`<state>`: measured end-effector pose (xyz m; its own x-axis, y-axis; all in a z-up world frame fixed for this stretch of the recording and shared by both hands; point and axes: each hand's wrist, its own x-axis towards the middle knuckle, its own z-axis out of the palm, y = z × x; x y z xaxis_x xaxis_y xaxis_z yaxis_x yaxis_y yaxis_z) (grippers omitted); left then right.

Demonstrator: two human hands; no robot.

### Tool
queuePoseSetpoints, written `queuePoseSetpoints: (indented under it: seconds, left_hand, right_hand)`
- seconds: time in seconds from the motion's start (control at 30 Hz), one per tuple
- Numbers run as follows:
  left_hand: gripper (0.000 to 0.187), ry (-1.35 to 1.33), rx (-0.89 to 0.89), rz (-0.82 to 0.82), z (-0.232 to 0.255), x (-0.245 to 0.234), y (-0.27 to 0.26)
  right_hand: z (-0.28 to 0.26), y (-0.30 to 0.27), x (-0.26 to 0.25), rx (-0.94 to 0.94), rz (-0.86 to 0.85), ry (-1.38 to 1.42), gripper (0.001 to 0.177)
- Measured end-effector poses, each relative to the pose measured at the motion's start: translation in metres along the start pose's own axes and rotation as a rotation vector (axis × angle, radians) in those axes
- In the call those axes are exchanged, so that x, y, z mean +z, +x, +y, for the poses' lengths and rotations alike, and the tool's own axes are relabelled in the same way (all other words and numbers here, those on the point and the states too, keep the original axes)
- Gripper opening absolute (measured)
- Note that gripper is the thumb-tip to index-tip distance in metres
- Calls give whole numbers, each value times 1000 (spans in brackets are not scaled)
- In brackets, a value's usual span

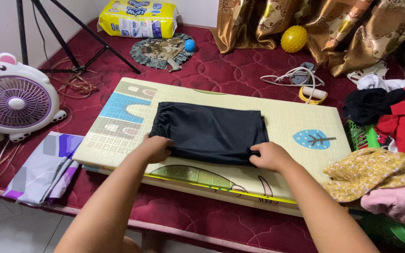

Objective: The person folds a grey and purple shirt, then a black pair of shorts, and finally a pink t-shirt on a patterned folding board. Each item is smoothed, folded into a compact rectangle, and placed aside.

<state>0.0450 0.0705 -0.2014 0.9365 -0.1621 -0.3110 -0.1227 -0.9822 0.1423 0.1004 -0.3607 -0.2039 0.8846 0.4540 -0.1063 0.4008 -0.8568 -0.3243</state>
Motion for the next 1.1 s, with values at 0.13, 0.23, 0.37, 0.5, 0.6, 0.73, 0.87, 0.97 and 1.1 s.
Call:
queuePoseSetpoints:
  seconds: [0.13,0.23,0.37,0.5,0.6,0.73,0.87,0.97,1.1]
  left_hand:
    - [26,-188,-93,92,-1,1,-1]
    - [24,-107,-125,121,6,4,4]
    - [22,-47,-169,80,19,-8,13]
    - [24,74,-95,199,53,-10,12]
    - [27,81,101,263,100,5,16]
    - [100,7,425,384,160,39,16]
    - [117,-6,289,239,192,56,12]
    - [120,-27,209,225,203,54,15]
    - [123,-117,171,123,219,58,20]
  right_hand:
    - [7,-7,-6,278,-11,278,44]
    - [12,-4,-2,363,-52,361,54]
    - [34,-2,0,380,-263,445,59]
    - [42,7,7,444,-300,334,67]
    - [40,16,10,492,-130,171,99]
    - [38,24,24,613,-125,151,106]
    - [42,24,39,589,-33,182,103]
    - [45,21,44,620,27,504,102]
    - [44,17,28,770,-62,1134,69]
